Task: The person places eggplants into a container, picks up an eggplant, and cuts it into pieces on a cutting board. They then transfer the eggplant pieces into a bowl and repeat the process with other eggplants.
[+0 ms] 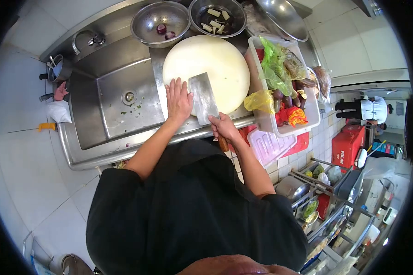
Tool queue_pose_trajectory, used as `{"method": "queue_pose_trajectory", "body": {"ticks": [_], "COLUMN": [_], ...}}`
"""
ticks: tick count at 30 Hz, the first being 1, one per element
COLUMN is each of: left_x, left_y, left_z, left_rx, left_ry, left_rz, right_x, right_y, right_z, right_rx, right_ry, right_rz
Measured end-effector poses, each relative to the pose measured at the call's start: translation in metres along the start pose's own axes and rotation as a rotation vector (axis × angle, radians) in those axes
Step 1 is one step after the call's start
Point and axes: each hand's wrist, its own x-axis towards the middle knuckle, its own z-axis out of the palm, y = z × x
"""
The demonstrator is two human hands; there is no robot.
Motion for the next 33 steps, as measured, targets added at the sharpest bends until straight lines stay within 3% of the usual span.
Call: {"method": "queue_pose_trajectory", "body": {"ticks": [6, 10, 14, 16, 17, 18, 19, 20, 22, 24, 26, 28, 31, 33], "left_x": [-0.005, -0.006, -0.022, -0.036, -0.044, -0.069, -0.087, -0.101, -0.151, -0.237, -0.275, -0.308, -0.265, -0.237], "left_y": [0.005, 0.001, -0.052, -0.077, -0.089, -0.138, -0.166, -0.175, -0.207, -0.288, -0.277, -0.280, -0.238, -0.276], "left_z": [0.003, 0.004, -0.027, -0.076, -0.106, -0.112, -0.131, -0.161, -0.204, -0.214, -0.239, -0.260, -0.279, -0.260], "left_rx": [-0.056, -0.153, -0.385, -0.506, -0.402, -0.342, -0.467, -0.993, -1.305, -1.226, -0.734, -0.124, 0.675, 0.678], "left_ry": [0.016, 0.137, 0.492, 0.649, 0.776, 0.923, 1.054, 1.241, 1.149, 1.018, 0.673, 0.069, -0.654, -0.415], "left_rz": [-0.067, -0.147, -0.303, -0.491, -0.549, -0.520, -0.646, -0.883, -1.046, -1.119, -1.244, -1.299, -1.153, -0.805], "right_x": [-0.001, 0.013, 0.006, 0.026, 0.017, 0.001, -0.009, -0.017, -0.021, -0.022, -0.015, -0.007, -0.004, -0.012], "right_y": [0.018, -0.006, -0.060, -0.045, -0.063, -0.087, -0.097, -0.103, -0.108, -0.112, -0.110, -0.110, -0.095, -0.079], "right_z": [-0.005, 0.016, 0.072, 0.112, 0.131, 0.149, 0.161, 0.173, 0.179, 0.167, 0.136, 0.096, 0.034, -0.002], "right_rx": [0.099, -0.158, -0.558, -0.807, -0.843, -0.880, -0.909, -0.937, -0.943, -0.935, -0.889, -0.898, -0.875, -0.851], "right_ry": [-0.090, -0.225, -0.307, -0.347, -0.437, -0.530, -0.562, -0.592, -0.613, -0.625, -0.520, -0.405, -0.098, 0.155], "right_rz": [0.060, 0.011, -0.144, -0.446, -0.424, -0.402, -0.476, -0.551, -0.566, -0.585, -0.568, -0.477, -0.337, -0.342]}}
